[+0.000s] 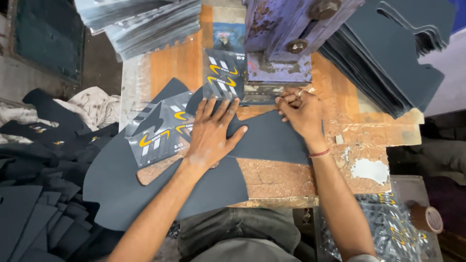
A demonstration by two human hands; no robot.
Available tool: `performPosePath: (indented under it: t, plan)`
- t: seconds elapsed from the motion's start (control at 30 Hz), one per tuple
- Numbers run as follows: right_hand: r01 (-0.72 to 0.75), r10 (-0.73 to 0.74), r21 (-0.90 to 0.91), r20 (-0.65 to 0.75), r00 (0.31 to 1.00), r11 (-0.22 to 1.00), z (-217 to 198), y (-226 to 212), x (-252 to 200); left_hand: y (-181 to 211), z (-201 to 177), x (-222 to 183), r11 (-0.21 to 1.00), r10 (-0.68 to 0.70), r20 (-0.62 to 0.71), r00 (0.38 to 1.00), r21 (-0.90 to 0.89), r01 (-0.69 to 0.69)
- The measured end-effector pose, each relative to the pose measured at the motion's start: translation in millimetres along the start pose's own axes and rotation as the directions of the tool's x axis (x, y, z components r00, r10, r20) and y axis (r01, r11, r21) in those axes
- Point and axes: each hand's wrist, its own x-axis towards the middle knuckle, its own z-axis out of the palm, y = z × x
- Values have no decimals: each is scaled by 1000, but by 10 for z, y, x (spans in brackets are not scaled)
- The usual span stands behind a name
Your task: Applying stickers and decorative components onto pre-cut footwear panels at an industrial assembly station.
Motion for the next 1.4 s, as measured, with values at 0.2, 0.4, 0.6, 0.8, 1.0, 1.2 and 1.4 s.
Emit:
performPosePath:
  t: [0.2,0.4,0.6,0.8,1.0,1.2,1.4]
  plan:
    - [17,-16,38,-19,1000,999,3,115,-14,8,31,-10,1000,2,13,1000,-9,-2]
    - [0,1,31,-30,1000,1000,16,104,1,-9,40,-5,1000,-15,26,1000,11,15]
    - [35,-34,58,-16,999,998,-2,30,24,-12,25,30,1000,-26,44,999,10,26]
    - [-17,17,58,6,1000,998,-11,112,-21,23,5,-23,1000,-26,41,999,4,26]
    - [0,-2,66,28,1000,998,-60,104,-102,-76,-6,-79,1000,5,22,1000,11,-5]
    - [224,-257,-375,-38,966,900,-371,-88,-954,-812,-683,-443,950,-307,-23,951,45,308]
    - [-136,92,-169,-245,965,976,-537,168,-1560,-1329,-1283,-1343,720,-682,-50,729,130,682]
